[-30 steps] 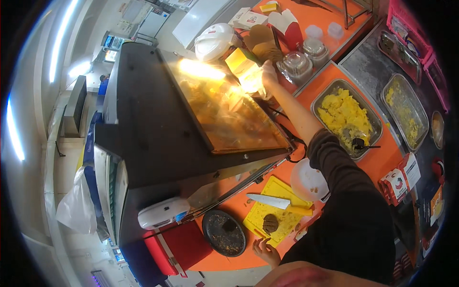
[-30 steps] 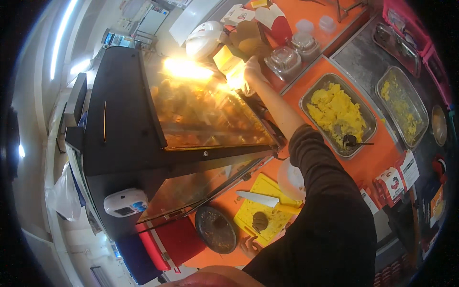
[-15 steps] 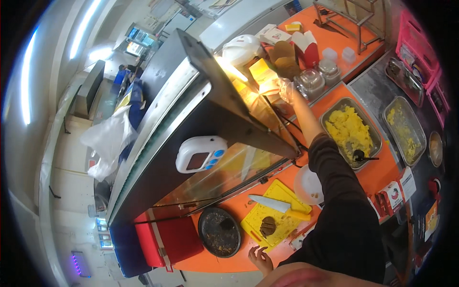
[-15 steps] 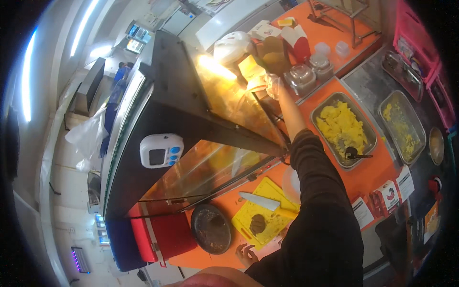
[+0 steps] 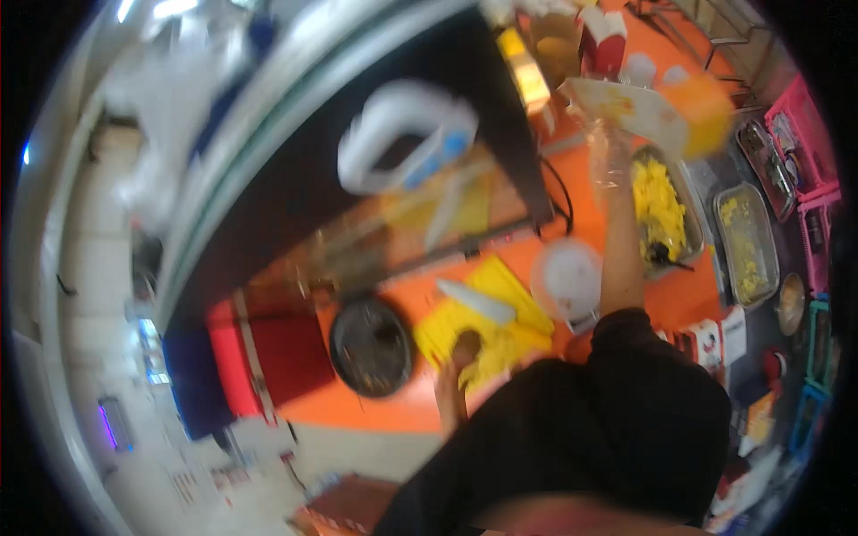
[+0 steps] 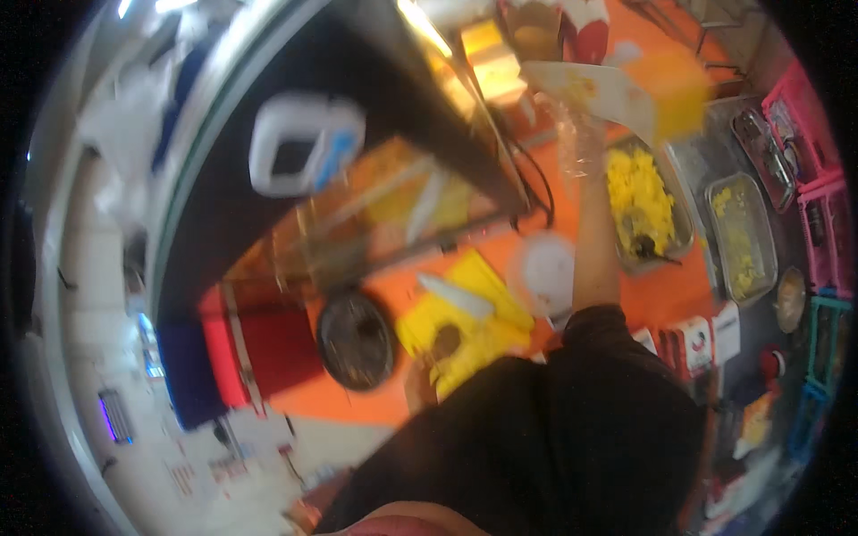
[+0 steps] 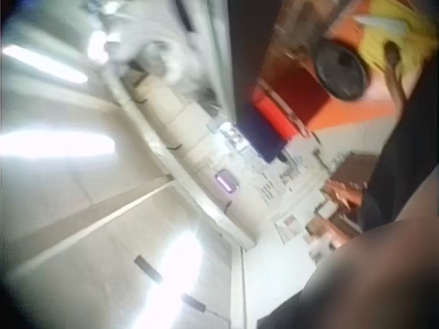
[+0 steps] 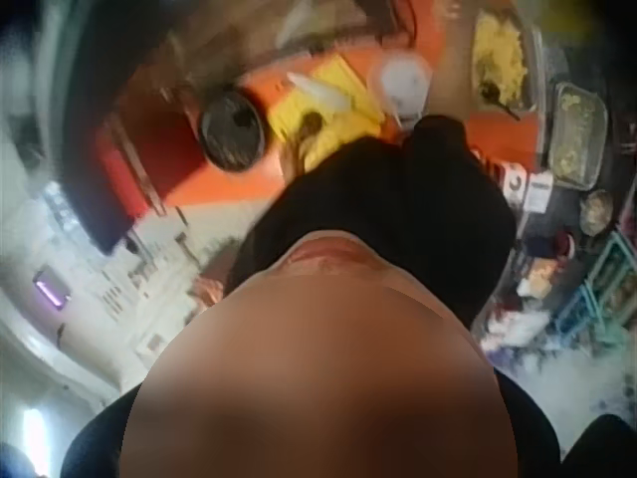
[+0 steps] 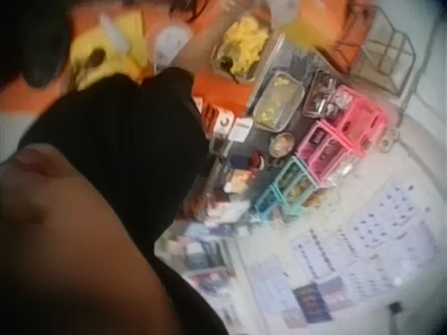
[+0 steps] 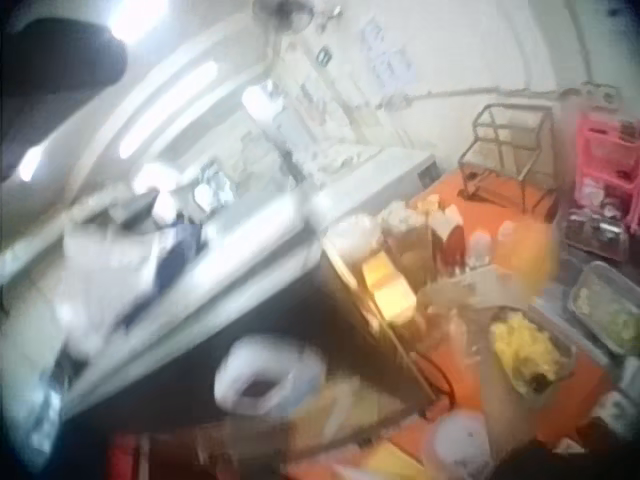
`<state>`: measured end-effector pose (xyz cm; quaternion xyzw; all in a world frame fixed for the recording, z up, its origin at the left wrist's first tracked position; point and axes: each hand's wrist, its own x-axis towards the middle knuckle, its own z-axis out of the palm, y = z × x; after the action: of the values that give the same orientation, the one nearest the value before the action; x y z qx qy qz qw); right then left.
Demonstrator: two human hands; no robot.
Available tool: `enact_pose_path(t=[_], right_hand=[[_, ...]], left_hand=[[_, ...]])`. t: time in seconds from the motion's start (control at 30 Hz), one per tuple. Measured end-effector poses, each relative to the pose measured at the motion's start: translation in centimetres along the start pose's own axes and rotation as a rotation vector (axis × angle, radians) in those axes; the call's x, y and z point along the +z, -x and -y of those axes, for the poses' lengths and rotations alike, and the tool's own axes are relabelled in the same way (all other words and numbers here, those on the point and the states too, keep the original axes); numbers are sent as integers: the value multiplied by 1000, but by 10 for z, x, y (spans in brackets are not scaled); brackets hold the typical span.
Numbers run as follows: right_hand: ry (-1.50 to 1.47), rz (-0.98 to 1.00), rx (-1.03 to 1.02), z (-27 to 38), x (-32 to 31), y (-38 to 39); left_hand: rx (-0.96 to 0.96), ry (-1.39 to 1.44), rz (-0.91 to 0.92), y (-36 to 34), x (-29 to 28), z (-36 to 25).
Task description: The person prepares multiple food orders by placing items into boxes and bags, including scooping food from a container, cutting a food item on a board with a knife, and labeling the packages with a pen.
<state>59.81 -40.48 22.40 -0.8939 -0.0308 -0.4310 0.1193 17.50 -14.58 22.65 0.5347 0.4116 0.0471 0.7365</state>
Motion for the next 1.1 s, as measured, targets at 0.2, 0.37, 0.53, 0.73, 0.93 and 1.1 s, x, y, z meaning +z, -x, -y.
enact_pose_path(t=[0.2, 0.37, 0.53, 0.73, 0.93, 1.1], right_hand=[[-1023, 482, -110, 75, -209, 100], [-1022, 781, -431, 172, -216, 203], [-445, 1318, -113, 285, -195, 288], [29, 1139, -98, 325, -134, 398], [-298, 1163, 123, 285, -82, 384], [-989, 1297, -3, 404, -238, 336]], left_hand=[[-247, 325, 952, 19, 59, -71], [-416, 160, 454, 28, -28, -28], [-179, 342, 92, 27, -197, 22], [5, 275, -54, 21, -318, 24], [98, 220, 45, -35, -304, 48], [42, 145, -4, -62, -294, 62]])
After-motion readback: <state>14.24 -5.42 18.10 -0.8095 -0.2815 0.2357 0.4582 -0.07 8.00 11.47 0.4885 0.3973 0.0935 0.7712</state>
